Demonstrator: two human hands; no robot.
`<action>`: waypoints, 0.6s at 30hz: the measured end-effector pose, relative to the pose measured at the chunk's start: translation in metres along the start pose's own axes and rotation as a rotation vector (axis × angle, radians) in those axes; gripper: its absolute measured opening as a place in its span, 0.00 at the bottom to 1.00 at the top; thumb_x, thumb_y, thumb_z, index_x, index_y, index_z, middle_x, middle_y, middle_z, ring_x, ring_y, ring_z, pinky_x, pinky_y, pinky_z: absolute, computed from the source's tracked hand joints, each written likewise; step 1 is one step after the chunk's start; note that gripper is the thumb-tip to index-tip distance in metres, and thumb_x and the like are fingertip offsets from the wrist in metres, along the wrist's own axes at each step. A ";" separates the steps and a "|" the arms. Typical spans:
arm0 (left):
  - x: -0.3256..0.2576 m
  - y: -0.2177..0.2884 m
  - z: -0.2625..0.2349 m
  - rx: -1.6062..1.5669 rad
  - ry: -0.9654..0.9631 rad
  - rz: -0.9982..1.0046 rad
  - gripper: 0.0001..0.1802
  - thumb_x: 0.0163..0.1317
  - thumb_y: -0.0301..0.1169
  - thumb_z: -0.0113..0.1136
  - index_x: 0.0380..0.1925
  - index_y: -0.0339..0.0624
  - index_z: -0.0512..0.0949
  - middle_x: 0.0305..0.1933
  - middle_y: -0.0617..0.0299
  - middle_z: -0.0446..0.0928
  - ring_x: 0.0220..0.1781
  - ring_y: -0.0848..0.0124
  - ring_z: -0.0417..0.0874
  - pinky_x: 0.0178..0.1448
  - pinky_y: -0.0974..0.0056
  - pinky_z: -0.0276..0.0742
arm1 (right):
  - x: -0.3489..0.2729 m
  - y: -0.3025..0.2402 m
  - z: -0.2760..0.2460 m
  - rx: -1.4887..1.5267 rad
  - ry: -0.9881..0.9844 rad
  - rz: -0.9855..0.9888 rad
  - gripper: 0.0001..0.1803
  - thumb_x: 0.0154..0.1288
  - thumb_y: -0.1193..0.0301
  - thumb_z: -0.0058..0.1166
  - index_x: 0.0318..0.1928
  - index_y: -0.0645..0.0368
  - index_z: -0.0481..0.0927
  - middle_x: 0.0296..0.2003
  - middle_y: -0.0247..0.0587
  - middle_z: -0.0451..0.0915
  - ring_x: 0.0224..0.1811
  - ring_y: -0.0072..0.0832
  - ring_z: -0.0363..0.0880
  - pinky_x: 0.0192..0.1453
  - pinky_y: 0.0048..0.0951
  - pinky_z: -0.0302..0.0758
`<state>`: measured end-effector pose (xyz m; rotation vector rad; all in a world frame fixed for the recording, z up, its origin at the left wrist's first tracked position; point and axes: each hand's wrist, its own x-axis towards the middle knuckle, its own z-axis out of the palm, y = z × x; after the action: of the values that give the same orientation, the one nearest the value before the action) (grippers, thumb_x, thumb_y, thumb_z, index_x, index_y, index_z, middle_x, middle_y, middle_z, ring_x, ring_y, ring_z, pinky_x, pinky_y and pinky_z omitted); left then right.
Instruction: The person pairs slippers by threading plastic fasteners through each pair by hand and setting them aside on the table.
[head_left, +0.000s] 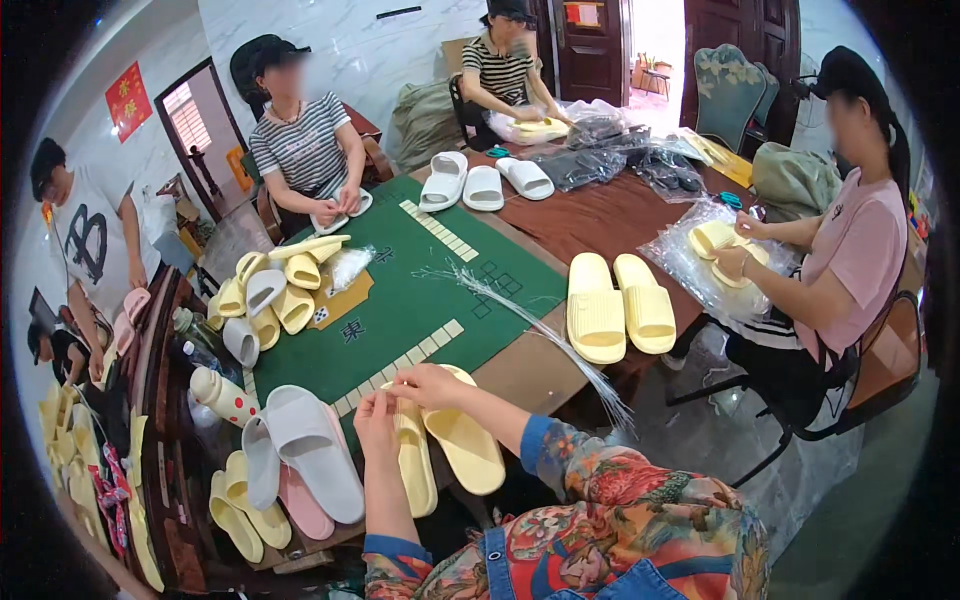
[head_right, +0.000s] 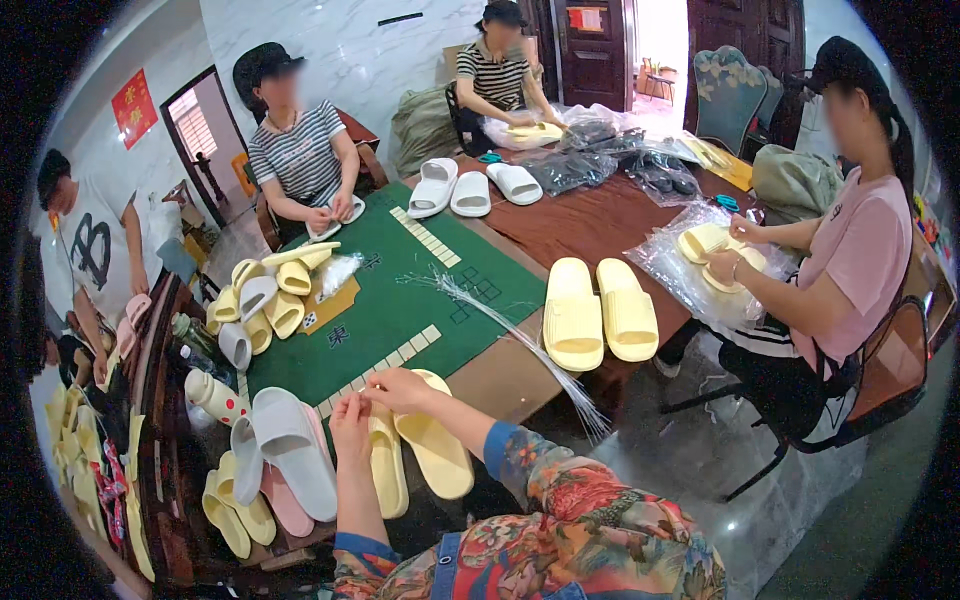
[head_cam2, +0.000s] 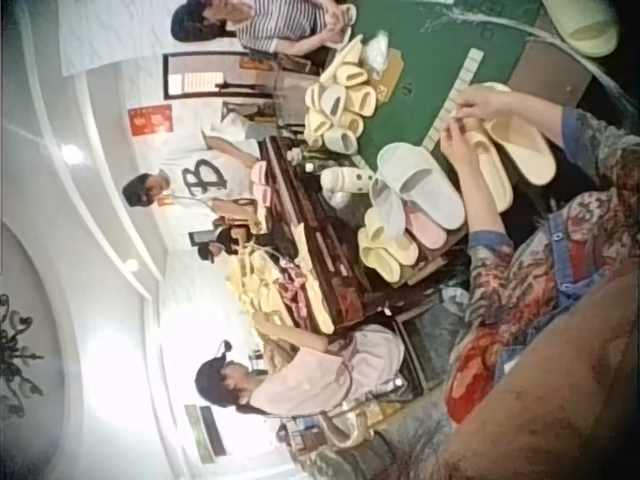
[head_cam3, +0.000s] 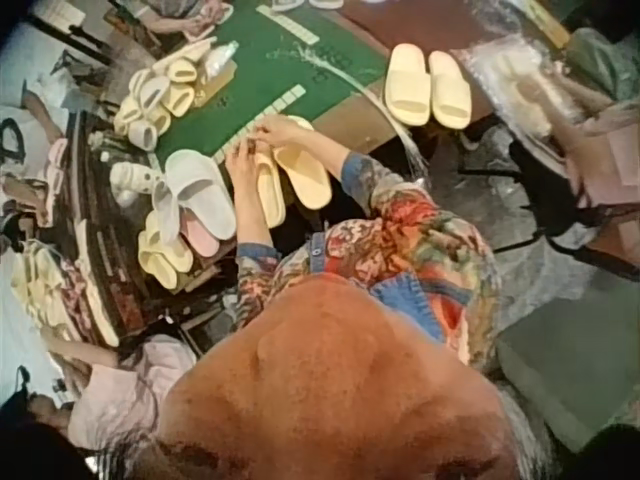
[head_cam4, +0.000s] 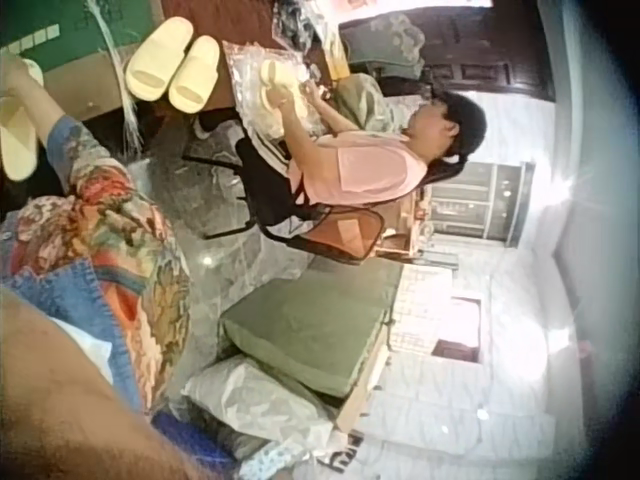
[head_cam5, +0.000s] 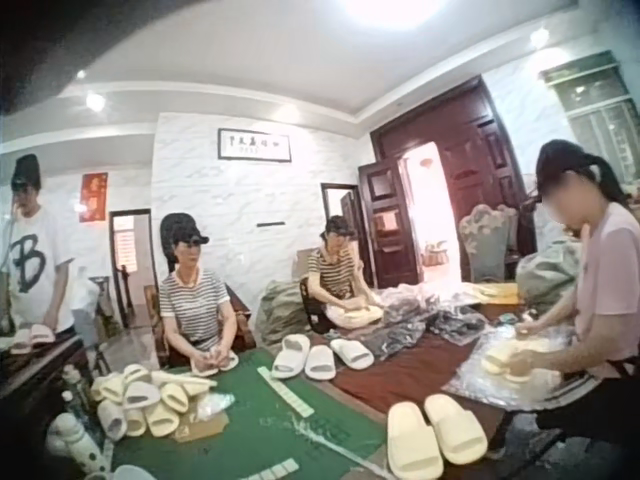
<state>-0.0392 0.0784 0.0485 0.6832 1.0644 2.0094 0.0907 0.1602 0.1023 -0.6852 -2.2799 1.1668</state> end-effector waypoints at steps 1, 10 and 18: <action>0.001 -0.001 0.000 -0.126 0.004 -0.050 0.04 0.60 0.25 0.54 0.27 0.37 0.74 0.31 0.62 0.75 0.32 0.76 0.74 0.39 0.71 0.71 | -0.002 0.001 0.000 0.048 -0.008 0.018 0.15 0.59 0.59 0.48 0.31 0.58 0.77 0.27 0.46 0.78 0.31 0.39 0.76 0.35 0.36 0.71; -0.005 0.005 0.011 0.138 -0.023 -0.031 0.05 0.60 0.25 0.53 0.27 0.36 0.73 0.29 0.63 0.75 0.32 0.78 0.74 0.39 0.73 0.70 | -0.002 0.019 0.009 0.233 0.131 -0.067 0.13 0.62 0.62 0.49 0.30 0.60 0.74 0.20 0.36 0.73 0.22 0.24 0.70 0.26 0.28 0.66; -0.007 0.000 -0.007 0.115 -0.075 0.025 0.05 0.61 0.26 0.52 0.29 0.36 0.73 0.26 0.66 0.74 0.29 0.81 0.73 0.37 0.76 0.68 | -0.007 0.011 0.017 0.120 0.095 -0.104 0.12 0.60 0.64 0.51 0.34 0.60 0.75 0.21 0.32 0.75 0.23 0.18 0.70 0.27 0.23 0.66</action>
<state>-0.0407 0.0694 0.0440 0.8292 1.1378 1.9392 0.0876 0.1509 0.0832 -0.5576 -2.1215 1.1852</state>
